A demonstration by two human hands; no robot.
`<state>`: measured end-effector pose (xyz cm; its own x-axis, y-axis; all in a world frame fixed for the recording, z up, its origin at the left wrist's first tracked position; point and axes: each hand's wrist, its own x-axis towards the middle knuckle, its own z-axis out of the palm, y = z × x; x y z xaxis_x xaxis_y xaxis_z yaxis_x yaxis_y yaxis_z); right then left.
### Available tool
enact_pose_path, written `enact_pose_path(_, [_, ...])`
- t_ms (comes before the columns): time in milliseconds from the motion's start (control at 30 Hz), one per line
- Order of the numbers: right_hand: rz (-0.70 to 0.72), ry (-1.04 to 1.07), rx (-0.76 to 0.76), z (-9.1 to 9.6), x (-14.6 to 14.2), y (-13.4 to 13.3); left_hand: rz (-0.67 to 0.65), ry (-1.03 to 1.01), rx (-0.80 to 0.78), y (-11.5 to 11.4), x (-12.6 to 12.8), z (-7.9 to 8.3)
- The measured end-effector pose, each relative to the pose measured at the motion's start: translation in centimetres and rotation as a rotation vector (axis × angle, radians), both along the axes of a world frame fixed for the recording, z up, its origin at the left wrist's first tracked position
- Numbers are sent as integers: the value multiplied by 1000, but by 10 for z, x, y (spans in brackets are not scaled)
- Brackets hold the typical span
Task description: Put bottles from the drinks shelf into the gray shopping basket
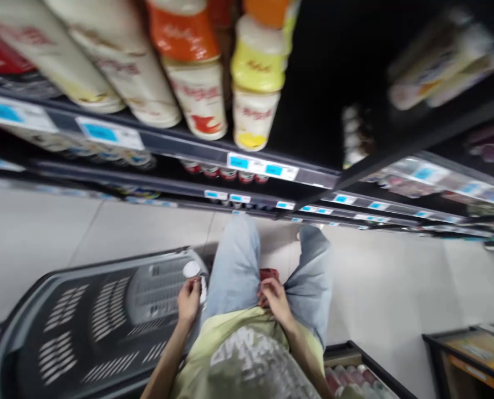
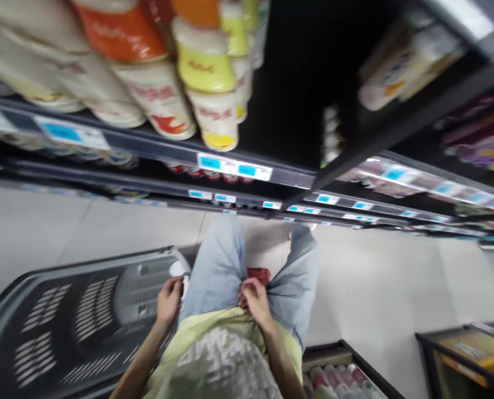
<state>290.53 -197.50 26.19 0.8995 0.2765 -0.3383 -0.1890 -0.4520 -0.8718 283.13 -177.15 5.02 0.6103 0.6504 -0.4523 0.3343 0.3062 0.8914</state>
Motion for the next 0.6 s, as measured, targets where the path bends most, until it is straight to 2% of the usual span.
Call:
enact_pose_path(100, [40,33,27,-6,11,-1,7,-158,137,30,43,34])
enact_pose_path(200, [70,-4,57,-6,17,-4,-68,-202,426,53,80,87])
enact_pose_path(267, [62,-60,91,-5,16,-7,-146,-304,614,56,96,127])
enact_pose_path(367, [23,-123,166,-1,17,-8,-323,-412,758,40,111,175])
enact_pose_path(433, [-5,-171,210,7,20,-7,-463,-409,847,24,118,194])
enact_pose_path(500, [-30,-242,236,24,28,-8,-556,-408,882,13,124,201])
enact_pose_path(600, [-71,-422,270,71,46,-11,-518,-452,724,9,131,200])
